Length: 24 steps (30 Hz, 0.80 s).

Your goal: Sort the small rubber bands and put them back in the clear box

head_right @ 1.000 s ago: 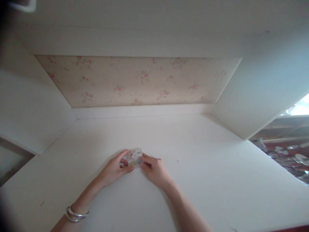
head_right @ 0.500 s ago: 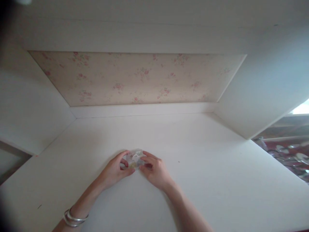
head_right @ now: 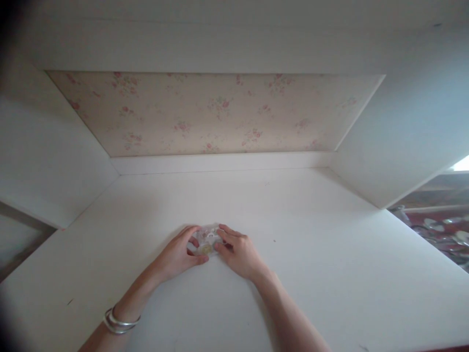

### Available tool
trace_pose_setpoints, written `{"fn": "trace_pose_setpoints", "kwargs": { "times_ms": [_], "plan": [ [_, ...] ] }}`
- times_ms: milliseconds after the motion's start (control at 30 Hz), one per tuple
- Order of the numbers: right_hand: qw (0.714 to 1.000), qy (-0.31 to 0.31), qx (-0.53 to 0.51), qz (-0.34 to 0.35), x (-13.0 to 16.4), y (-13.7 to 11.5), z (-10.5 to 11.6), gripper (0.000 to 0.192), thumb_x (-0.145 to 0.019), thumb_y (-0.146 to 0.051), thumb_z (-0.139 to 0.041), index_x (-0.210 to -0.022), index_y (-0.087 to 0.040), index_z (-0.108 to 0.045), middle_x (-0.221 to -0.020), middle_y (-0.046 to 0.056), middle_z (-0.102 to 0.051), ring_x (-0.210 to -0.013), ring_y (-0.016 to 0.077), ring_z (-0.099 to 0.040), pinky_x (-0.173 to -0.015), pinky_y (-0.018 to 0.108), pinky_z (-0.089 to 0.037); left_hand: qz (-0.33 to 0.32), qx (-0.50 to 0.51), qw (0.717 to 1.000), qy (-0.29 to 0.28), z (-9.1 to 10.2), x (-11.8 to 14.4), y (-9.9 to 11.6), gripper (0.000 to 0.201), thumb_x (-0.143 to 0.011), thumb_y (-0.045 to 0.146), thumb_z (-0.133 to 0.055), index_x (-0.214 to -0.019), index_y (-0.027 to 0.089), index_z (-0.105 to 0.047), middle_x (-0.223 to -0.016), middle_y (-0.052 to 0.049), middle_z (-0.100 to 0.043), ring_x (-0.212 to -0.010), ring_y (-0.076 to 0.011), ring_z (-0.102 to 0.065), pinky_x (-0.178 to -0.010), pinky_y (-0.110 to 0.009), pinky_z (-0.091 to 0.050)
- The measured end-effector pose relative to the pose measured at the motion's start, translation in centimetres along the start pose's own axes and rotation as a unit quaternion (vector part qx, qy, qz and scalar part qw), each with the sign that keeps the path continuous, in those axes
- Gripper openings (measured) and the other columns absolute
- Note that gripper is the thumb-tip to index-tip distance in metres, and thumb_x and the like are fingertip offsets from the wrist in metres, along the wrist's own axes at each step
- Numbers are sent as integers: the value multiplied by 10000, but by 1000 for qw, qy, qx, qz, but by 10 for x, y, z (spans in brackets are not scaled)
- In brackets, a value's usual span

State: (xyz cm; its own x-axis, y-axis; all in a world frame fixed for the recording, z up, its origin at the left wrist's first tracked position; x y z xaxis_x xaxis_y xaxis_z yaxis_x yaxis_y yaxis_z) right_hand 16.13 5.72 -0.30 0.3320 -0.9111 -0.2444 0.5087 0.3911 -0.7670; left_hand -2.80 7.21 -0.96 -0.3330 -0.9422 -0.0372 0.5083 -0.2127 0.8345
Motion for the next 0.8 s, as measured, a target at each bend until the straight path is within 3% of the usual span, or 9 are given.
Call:
{"fn": "trace_pose_setpoints", "kwargs": {
  "times_ms": [67,400,533,633,800],
  "plan": [
    [1000,-3,13,8,0,-2,0,363,-864,-264,-518,-1216,-248,-604,-1326,55,-533,-1126,212,-573,-906,292,-484,-3,-6,1000,-2,0,0,1,646,-607,354,-768,-1177,205,-503,-1135,-83,-545,-847,-184,-589,-651,-292,-540],
    [994,-8,107,16,-4,-12,3,319,-861,-254,-525,-1171,-249,-600,-1267,60,-576,-1049,216,-595,-938,366,-451,-15,-35,999,4,-2,1,-2,655,-604,357,-760,-1181,197,-496,-1155,-92,-534,-848,-188,-587,-727,-327,-533],
    [996,23,88,25,0,-12,2,392,-870,-242,-508,-1261,-225,-516,-1293,96,-532,-1128,219,-544,-972,373,-435,-22,-39,999,32,-3,3,-3,774,-623,361,-747,-1297,201,-402,-1286,-115,-446,-857,-174,-581,-758,-333,-532],
    [997,24,74,22,3,-9,-1,471,-883,-253,-489,-1349,-226,-420,-1368,104,-460,-1189,218,-500,-985,368,-428,-31,-50,998,22,-4,4,1,838,-629,397,-745,-1353,231,-358,-1349,-109,-403,-849,-165,-581,-764,-326,-530],
    [995,5,94,33,2,-8,-7,459,-911,-293,-447,-1361,-213,-414,-1348,107,-493,-1182,234,-497,-994,406,-407,-42,-84,995,12,-4,3,7,734,-732,484,-652,-1364,239,-370,-1309,-91,-477,-822,-162,-582,-780,-322,-509]
  ]
}}
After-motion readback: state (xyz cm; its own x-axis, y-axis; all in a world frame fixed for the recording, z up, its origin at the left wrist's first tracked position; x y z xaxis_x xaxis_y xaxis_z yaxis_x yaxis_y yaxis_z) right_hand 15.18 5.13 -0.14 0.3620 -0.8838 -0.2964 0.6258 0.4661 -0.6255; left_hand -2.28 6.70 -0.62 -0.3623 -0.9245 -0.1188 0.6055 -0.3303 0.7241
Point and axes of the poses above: each hand's wrist, its own x-axis away from the middle knuckle, its own z-axis out of the back of the hand, y = z × x, the point moved 4 cm from there along -x, towards the middle knuckle
